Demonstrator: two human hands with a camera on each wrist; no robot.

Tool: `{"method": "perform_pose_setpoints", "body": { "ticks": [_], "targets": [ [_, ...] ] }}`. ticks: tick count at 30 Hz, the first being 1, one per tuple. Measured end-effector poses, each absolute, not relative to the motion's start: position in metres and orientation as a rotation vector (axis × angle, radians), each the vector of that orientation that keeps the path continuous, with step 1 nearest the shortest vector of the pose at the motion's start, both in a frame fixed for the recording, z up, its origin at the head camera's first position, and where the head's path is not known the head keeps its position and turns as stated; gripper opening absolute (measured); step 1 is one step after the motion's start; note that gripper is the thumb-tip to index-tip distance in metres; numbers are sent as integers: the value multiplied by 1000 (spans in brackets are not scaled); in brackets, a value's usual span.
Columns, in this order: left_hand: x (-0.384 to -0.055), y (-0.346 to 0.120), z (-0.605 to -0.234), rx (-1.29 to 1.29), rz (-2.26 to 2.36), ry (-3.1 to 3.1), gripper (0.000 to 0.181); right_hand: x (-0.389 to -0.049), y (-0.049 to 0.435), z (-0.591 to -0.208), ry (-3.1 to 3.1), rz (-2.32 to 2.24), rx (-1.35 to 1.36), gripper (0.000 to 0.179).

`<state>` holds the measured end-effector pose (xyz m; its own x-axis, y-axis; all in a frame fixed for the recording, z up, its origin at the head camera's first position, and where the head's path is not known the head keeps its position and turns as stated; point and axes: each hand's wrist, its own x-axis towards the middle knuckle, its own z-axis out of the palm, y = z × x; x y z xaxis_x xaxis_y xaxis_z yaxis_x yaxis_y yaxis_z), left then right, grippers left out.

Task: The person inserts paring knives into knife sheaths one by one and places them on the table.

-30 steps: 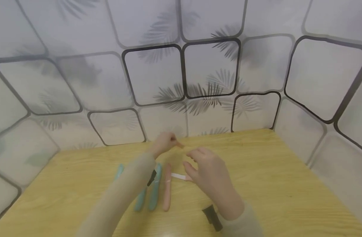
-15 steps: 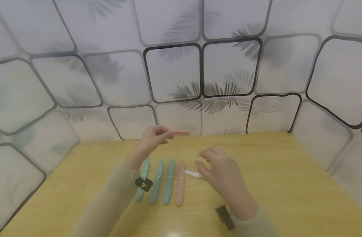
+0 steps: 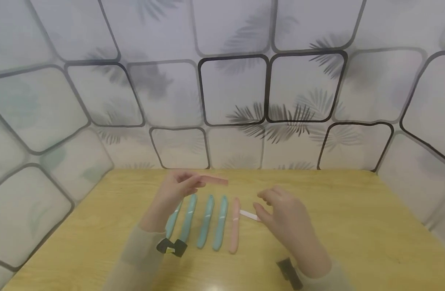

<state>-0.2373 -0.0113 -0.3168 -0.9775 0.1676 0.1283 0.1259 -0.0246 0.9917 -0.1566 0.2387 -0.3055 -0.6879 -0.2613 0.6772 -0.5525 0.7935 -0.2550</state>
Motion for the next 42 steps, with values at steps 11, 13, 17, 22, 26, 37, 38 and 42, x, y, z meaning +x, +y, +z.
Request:
{"method": "perform_pose_setpoints", "body": {
  "ticks": [11,13,17,22,26,37,38,42],
  "targets": [
    [-227,-15,-324,381,2287,2063,10,-161,235,-311,-2360,582,626,18],
    [-228,-15,-324,359,2323,2012,7,-161,235,-312,-2354,575,626,19],
    [-226,-14,-322,224,2394,1945,3,-161,235,-312,-2348,571,632,20],
    [-223,-14,-320,136,2499,1806,14,-161,233,-313,-2355,570,648,21],
    [-220,-15,-321,134,2597,1659,16,-161,231,-313,-2362,573,664,21],
    [-217,-12,-324,87,2648,1560,16,-162,230,-314,-2407,562,650,19],
    [-217,-12,-324,83,2640,1561,16,-162,231,-314,-2403,563,651,20],
    [-218,-12,-326,64,2620,1579,15,-164,232,-315,-2393,560,652,20]
  ]
}}
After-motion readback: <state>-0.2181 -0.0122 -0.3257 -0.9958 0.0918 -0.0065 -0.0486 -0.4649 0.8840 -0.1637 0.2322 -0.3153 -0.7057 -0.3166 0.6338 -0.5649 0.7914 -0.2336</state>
